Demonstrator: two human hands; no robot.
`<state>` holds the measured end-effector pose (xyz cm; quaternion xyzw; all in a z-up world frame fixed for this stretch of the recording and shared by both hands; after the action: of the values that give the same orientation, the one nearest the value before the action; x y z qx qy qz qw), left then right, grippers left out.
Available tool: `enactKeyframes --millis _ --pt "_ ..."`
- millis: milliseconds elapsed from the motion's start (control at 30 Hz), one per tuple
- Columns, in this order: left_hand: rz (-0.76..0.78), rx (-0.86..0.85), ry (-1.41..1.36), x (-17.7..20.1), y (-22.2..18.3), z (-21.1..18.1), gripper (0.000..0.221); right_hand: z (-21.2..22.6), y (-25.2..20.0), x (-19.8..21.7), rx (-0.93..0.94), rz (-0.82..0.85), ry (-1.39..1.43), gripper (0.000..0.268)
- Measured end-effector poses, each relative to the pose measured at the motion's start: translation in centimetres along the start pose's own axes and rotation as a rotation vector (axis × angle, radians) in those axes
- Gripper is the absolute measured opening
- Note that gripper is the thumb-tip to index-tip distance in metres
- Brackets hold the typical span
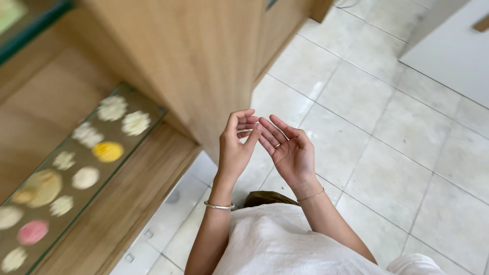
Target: Inspecting and placing various decorative flower-shaped candles onto a glass display shelf from a production workbench.
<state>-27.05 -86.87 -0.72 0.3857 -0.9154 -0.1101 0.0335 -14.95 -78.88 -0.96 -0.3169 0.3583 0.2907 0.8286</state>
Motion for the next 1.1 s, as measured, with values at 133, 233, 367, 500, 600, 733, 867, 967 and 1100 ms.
enactKeyframes --millis 133,233,367,500,600,733,867,967,1100 --pt "0.155 0.144 -0.105 -8.4 2.2 3.8 0.036 6.1 1.3 5.6 0.111 -0.097 0.090 0.055" --pt "0.211 0.189 -0.128 -14.2 4.2 5.6 0.036 10.6 2.5 9.2 0.171 -0.144 0.163 0.055" --pt "0.296 0.231 -0.148 -20.7 6.6 6.9 0.040 15.7 3.7 13.0 0.272 -0.218 0.257 0.055" --pt "0.404 0.271 -0.135 -26.4 10.2 8.4 0.041 20.3 6.2 16.5 0.376 -0.265 0.321 0.054" --pt "0.459 0.283 -0.137 -30.4 13.7 10.1 0.041 23.6 9.0 18.7 0.441 -0.287 0.346 0.054" --pt "0.540 0.313 -0.126 -36.0 19.9 13.2 0.040 28.6 14.4 20.9 0.508 -0.331 0.358 0.054" --pt "0.650 0.284 -0.179 -42.5 29.1 14.9 0.039 34.9 21.7 22.5 0.572 -0.337 0.397 0.053" --pt "0.704 0.279 -0.210 -47.3 36.6 15.7 0.038 40.3 27.5 22.4 0.628 -0.340 0.432 0.053" --pt "0.757 0.283 -0.164 -52.7 45.0 16.9 0.035 46.6 34.2 23.3 0.700 -0.324 0.460 0.052"
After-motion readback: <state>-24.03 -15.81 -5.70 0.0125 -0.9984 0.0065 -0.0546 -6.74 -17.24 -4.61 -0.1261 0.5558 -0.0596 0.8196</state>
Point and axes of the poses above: each hand's wrist, its own y-axis towards the middle knuckle, its own x-axis out of the back of the hand, z = x × y, the point moved 5 cm from there along y, towards the middle knuckle, and after that the axes turned 2 degrees about -y, right-handed, at the moved point
